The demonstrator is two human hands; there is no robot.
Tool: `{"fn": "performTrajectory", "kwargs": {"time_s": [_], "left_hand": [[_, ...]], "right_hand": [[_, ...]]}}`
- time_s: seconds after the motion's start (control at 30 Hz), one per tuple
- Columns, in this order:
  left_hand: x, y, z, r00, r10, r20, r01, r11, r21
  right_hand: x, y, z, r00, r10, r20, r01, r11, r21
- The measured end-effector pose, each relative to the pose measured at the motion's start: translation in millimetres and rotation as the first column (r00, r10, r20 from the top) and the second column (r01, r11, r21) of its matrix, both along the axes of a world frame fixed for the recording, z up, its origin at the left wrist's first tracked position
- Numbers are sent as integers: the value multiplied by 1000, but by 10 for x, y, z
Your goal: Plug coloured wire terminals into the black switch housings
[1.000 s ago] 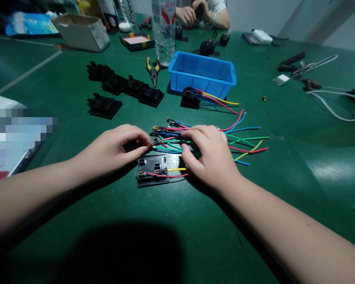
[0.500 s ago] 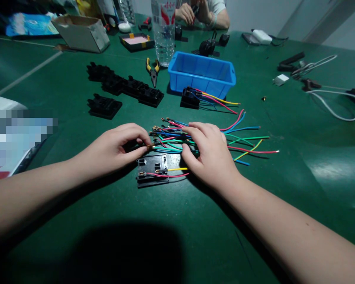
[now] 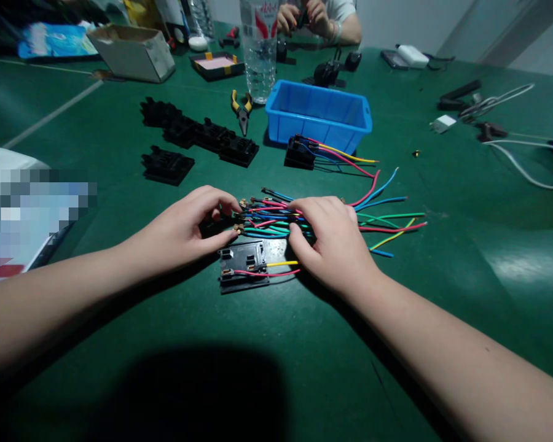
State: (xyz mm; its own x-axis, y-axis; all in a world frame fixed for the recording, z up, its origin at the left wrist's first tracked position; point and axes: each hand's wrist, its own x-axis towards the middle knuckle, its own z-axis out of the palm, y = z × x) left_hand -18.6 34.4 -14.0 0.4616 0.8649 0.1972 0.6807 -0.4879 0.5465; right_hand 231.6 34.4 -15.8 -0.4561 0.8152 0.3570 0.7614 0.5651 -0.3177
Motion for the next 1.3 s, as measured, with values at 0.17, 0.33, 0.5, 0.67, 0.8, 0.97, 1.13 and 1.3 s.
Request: {"fn": "performTrajectory", "kwargs": {"time_s": [0.17,0.33,0.5,0.67,0.8,0.97,1.13,1.3], "left_hand": [[-4,2,-3,1000,-9,12,9,1000,-1],[-1,0,-3,999,-19,29,20,1000,-7],[7,-1,17,999,-33,10,33,999,-1],[6,-7,27,999,-42,-9,42,999,-3],[6,-7,13,999,-41,-16,42,999,10],[8,-11,1,999,-49,-12,50,998,39],[14,-18,11,999,-43,4,43,998,38],[24,-20,13,999,-28,15,27,999,43]], "right_hand": [[6,4,8,999,25,-25,-25,1000,15],[5,2,11,999,25,-40,-25,1000,1],[2,0,12,995,92,-23,-92,996,9],[3,-9,29,988,149,-28,-149,988,30],[5,-21,49,974,224,-34,-221,973,73],[-4,-28,57,962,272,-28,-268,958,104],[-11,-24,54,965,262,-7,-260,959,114],[-8,-21,49,974,224,26,-225,970,95]]}}
